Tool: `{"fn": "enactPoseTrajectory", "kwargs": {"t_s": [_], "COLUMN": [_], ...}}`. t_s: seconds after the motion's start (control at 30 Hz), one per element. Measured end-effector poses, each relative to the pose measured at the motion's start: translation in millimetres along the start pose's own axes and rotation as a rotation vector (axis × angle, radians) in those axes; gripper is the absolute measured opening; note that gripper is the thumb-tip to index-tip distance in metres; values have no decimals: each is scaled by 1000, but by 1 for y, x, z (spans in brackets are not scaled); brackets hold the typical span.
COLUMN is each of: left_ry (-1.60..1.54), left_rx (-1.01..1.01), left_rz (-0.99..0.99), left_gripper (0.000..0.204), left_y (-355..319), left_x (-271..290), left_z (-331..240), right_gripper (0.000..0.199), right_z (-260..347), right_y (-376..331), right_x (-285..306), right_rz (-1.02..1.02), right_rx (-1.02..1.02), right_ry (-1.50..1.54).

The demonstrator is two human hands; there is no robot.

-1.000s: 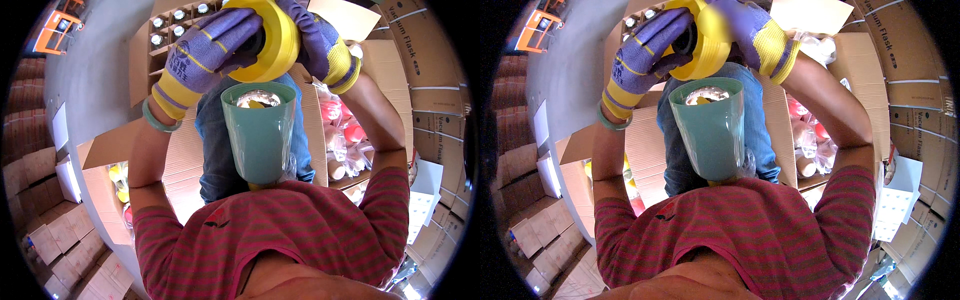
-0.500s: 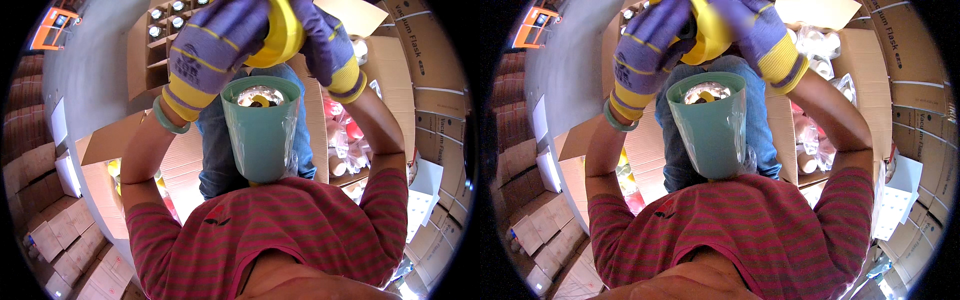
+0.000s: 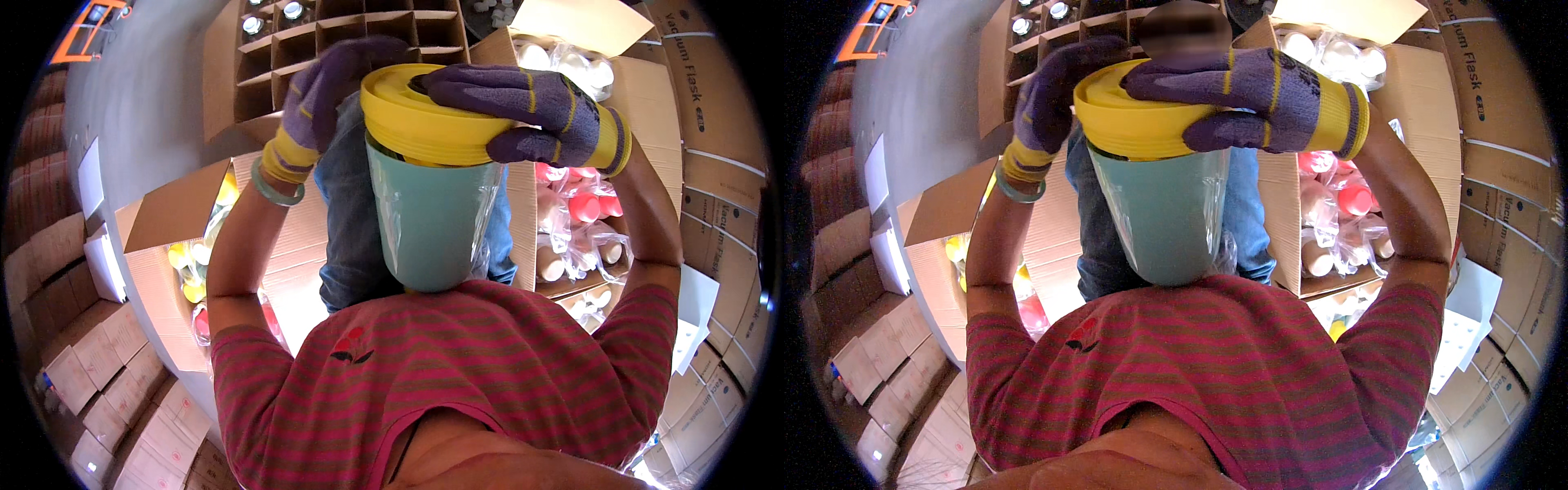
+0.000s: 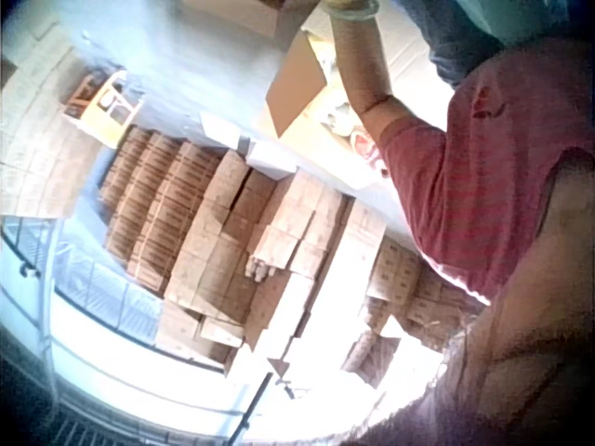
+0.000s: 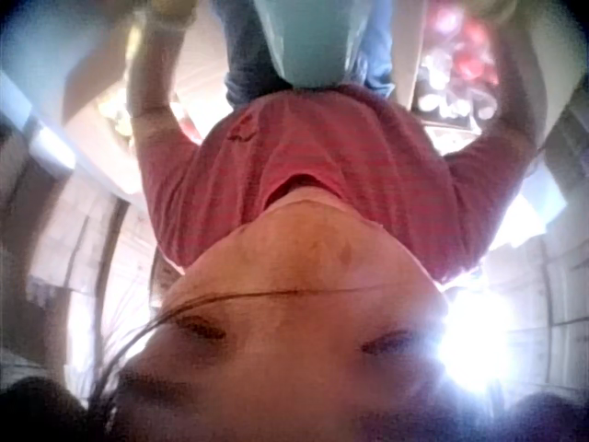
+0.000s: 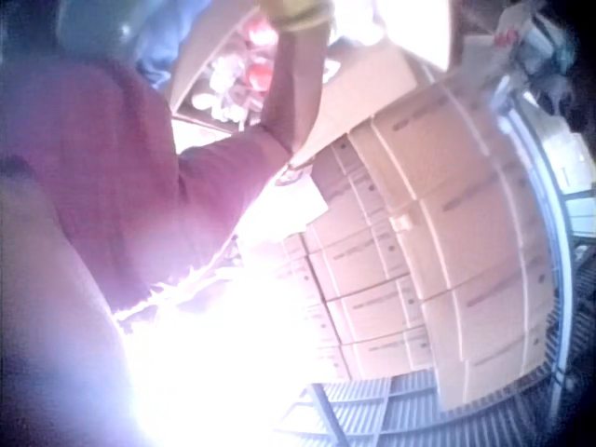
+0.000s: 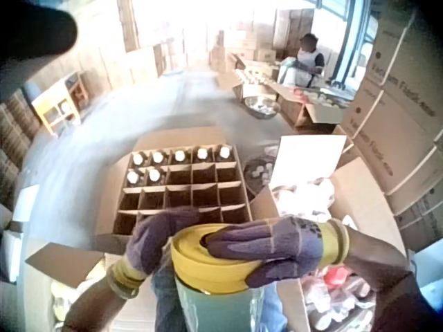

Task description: The person assembles vacuum flasks by inserting inner metal liners into outer plastic shells, placing lids on top, and wrapping each completed unit in a plastic bag. The person repeats this process for multiple flasks of different colors.

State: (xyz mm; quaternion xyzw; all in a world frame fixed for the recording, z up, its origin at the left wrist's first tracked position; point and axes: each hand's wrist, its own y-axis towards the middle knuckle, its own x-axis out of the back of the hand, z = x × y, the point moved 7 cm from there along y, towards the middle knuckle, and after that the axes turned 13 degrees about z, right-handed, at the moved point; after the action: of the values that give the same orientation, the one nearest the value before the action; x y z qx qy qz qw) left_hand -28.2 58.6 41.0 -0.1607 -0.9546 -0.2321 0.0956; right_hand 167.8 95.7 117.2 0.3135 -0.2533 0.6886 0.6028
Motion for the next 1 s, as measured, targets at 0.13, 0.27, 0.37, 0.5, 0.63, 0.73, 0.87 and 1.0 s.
{"fn": "enactPoseTrajectory", "kwargs": {"t_s": [0.13,0.27,0.37,0.5,0.63,0.73,0.87,1.0], "left_ry": [-218,-264,-234,-241,-18,54,335,-69], "left_rx": [-15,5,18,137,162,52,-13,29], "left_rz": [177,143,148,45,-80,-4,148,134], "left_gripper": [43,46,45,39,33,29,34,38], "left_y": [8,8,3,-2,1,-1,-9,18], "left_x": [-26,-31,-33,-37,-45,-38,-15,-28], "left_z": [3,2,0,-16,-38,-29,4,-34], "right_gripper": [59,58,53,48,56,47,60,42], "right_z": [-5,-7,-3,-20,-43,-26,40,-27], "right_y": [-1,1,1,-10,-13,-4,14,-24], "right_x": [-5,-5,-7,-18,-33,-31,-8,-28], "right_rz": [41,56,44,-32,-192,-314,-259,-578], "right_rx": [-31,-2,12,54,-22,-44,131,-109], "right_ry": [98,96,164,241,303,291,49,356]}}
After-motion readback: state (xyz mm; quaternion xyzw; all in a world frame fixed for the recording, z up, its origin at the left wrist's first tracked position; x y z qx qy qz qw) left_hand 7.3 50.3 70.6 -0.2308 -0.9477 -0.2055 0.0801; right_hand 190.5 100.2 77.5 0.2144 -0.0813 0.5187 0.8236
